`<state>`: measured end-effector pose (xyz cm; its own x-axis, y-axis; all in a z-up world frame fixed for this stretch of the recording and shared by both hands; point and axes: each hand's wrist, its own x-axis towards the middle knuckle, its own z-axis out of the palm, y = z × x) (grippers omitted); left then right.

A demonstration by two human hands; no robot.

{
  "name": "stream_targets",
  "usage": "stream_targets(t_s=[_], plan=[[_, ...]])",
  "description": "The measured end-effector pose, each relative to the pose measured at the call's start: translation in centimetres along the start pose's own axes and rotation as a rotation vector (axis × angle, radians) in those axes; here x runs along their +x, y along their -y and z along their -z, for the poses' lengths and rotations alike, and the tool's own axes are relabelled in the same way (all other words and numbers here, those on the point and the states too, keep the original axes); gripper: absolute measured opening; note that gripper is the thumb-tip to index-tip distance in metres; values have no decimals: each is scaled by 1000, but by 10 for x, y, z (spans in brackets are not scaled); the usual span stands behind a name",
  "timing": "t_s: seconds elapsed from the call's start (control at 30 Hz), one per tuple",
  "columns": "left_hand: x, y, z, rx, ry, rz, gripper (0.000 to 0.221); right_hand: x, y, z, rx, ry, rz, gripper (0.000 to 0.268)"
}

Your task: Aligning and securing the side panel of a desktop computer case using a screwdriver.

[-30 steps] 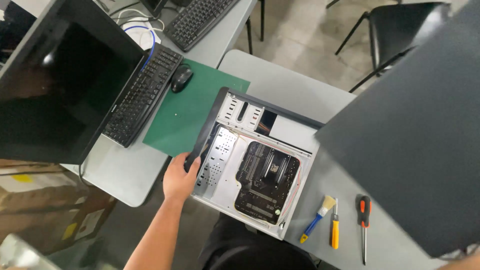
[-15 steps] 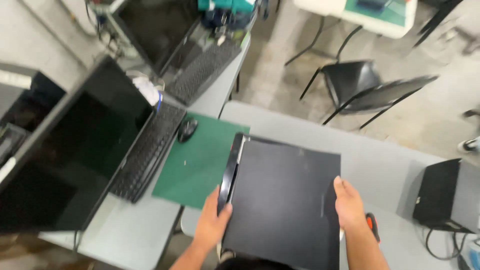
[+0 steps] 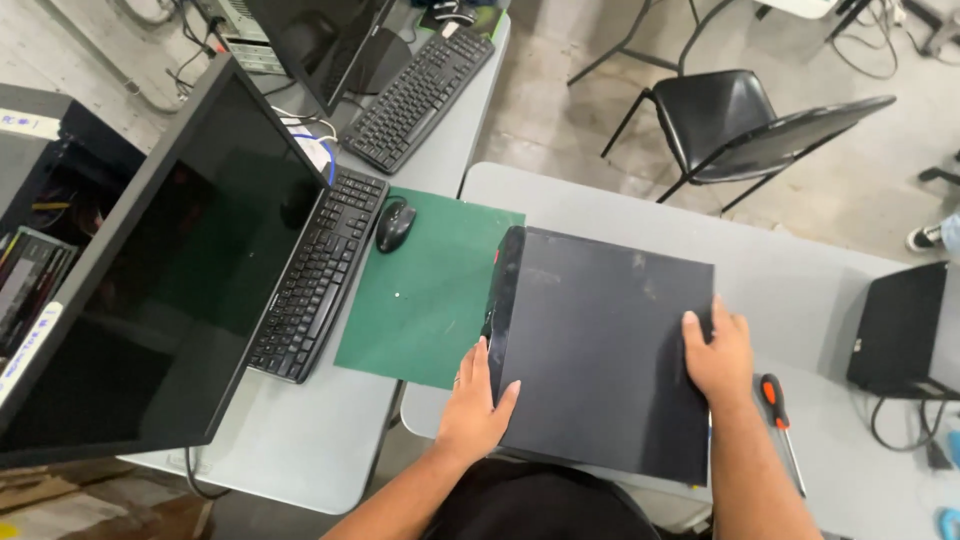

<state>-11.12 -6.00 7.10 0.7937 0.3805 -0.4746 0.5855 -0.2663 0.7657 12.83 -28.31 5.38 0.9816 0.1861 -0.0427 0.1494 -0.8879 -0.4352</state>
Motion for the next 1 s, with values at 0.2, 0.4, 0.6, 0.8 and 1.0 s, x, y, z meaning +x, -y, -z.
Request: stream_targets(t_s=[0.2,0.4,0.6,0.8,1.0], plan=[[6,8,-1,-11,19,-46,72,-21,21,-5,-102,183,40,67],[15,22,-13,-63,-34,-46,71,-96,85,-11,-154,159,518,59],[21,32,-20,-91,-51,-124,70,-107,91,-17,339,488,950,26],[24,36,-24,-76,-77,-106,70,-38,-19,1,-186,-76,529,46],[21,26,-22,-68,-74,-38,70,-47,-187,-30,-195,-215,-228,30]])
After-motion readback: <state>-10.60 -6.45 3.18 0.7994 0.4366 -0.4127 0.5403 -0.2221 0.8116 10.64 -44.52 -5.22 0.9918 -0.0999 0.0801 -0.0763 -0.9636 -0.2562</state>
